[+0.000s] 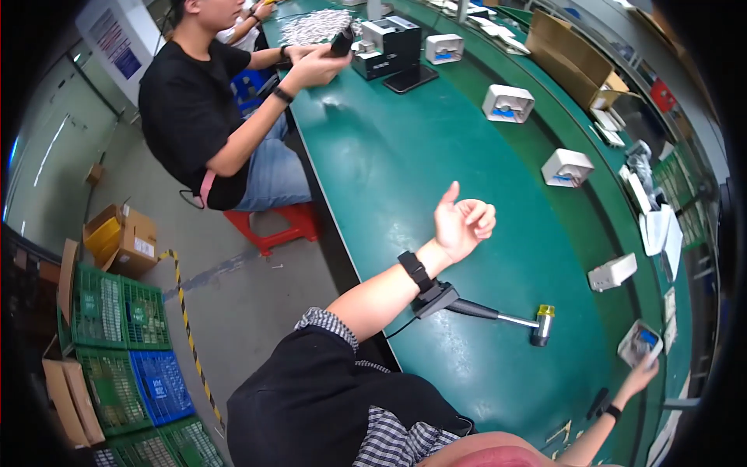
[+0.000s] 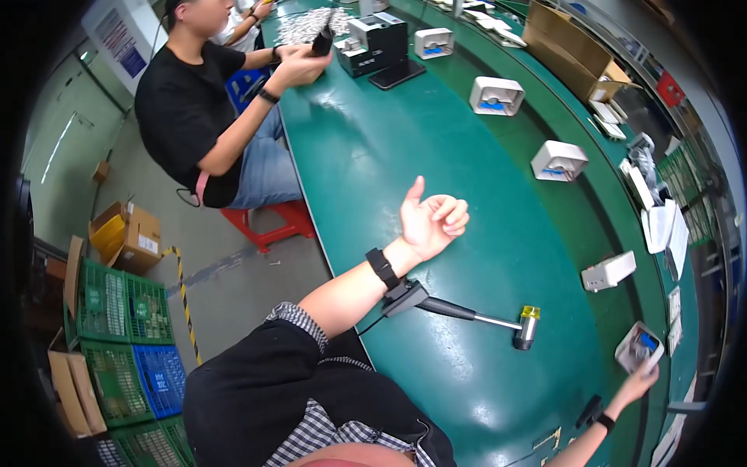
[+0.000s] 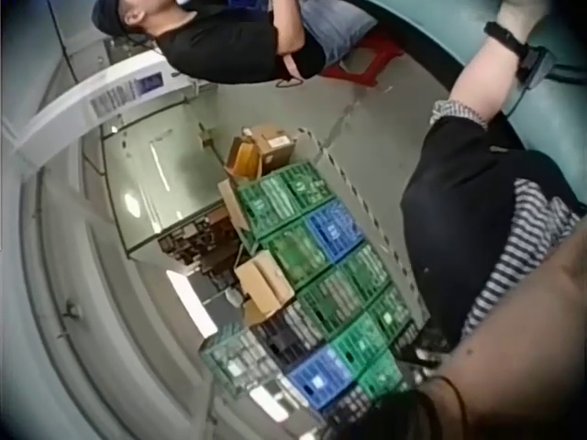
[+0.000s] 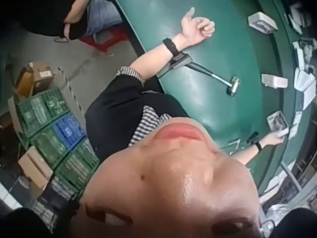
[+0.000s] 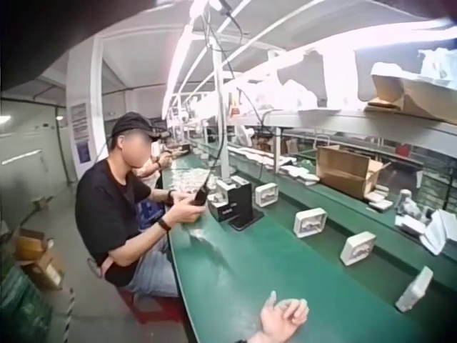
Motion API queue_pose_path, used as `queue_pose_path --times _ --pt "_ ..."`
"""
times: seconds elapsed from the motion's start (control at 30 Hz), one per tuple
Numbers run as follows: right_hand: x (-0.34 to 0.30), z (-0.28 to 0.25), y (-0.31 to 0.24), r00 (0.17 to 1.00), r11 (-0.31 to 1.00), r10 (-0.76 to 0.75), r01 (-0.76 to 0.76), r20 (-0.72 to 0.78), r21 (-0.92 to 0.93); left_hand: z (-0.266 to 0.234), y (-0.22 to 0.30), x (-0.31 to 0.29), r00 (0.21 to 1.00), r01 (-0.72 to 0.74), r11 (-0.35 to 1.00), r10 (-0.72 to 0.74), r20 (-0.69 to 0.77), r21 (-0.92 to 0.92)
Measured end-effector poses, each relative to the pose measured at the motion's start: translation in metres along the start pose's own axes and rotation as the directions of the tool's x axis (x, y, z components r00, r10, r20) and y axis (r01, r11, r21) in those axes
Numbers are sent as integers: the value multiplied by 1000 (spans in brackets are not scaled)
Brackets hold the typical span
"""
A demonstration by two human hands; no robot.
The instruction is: The person picks up a white plastic housing, places a gold-colored logo onto it by hand, and hammers the logo into place with a mallet. They then place the finished housing into a black plastic crate and repeat the process.
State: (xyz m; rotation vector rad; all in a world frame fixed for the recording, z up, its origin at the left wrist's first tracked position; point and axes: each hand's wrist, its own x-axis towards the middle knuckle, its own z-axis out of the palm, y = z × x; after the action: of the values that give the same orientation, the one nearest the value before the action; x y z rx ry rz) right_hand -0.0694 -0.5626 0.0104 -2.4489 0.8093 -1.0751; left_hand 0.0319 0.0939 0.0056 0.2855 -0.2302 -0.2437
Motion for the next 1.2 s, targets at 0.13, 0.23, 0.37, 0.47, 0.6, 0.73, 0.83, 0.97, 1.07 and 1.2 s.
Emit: queue_pose_path --times 0.13,0.23,0.37,0.47,0.6,0.73,0.83,0.97,1.07,1.2 --pt "-29 -73 -84 968 974 -215 223 129 -50 -2 -2 2 997 -44 982 33 66 182" --pt "-83 -126 -173 830 856 -465 511 309 -84 4 -6 4 991 -92 923 48 124 373" --pt "-164 -147 -272 477 606 -677 794 561 57 1 -16 -1 977 -131 767 -7 211 628" --pt "-210 -130 -291 349 680 -636 674 688 288 -3 -27 1 971 -34 726 -139 195 687" --pt "-239 -118 -287 294 721 -596 606 747 336 3 -40 -6 934 154 320 -355 -33 935" --pt "-241 -116 -299 298 727 -640 534 708 432 -12 -23 -13 910 215 108 -384 -158 971" --pt "-180 -101 -268 456 848 -529 303 715 434 7 -38 3 887 199 92 -440 -139 976" --pt "-75 -18 -235 836 899 -438 417 332 134 8 -48 11 882 179 38 -450 -143 983" --pt "-51 39 -251 891 992 63 -7 450 -124 0 -34 2 899 127 -67 -413 -144 990" --pt "-44 72 -218 869 963 243 -270 431 1 5 -53 -2 893 156 27 -431 -130 987"
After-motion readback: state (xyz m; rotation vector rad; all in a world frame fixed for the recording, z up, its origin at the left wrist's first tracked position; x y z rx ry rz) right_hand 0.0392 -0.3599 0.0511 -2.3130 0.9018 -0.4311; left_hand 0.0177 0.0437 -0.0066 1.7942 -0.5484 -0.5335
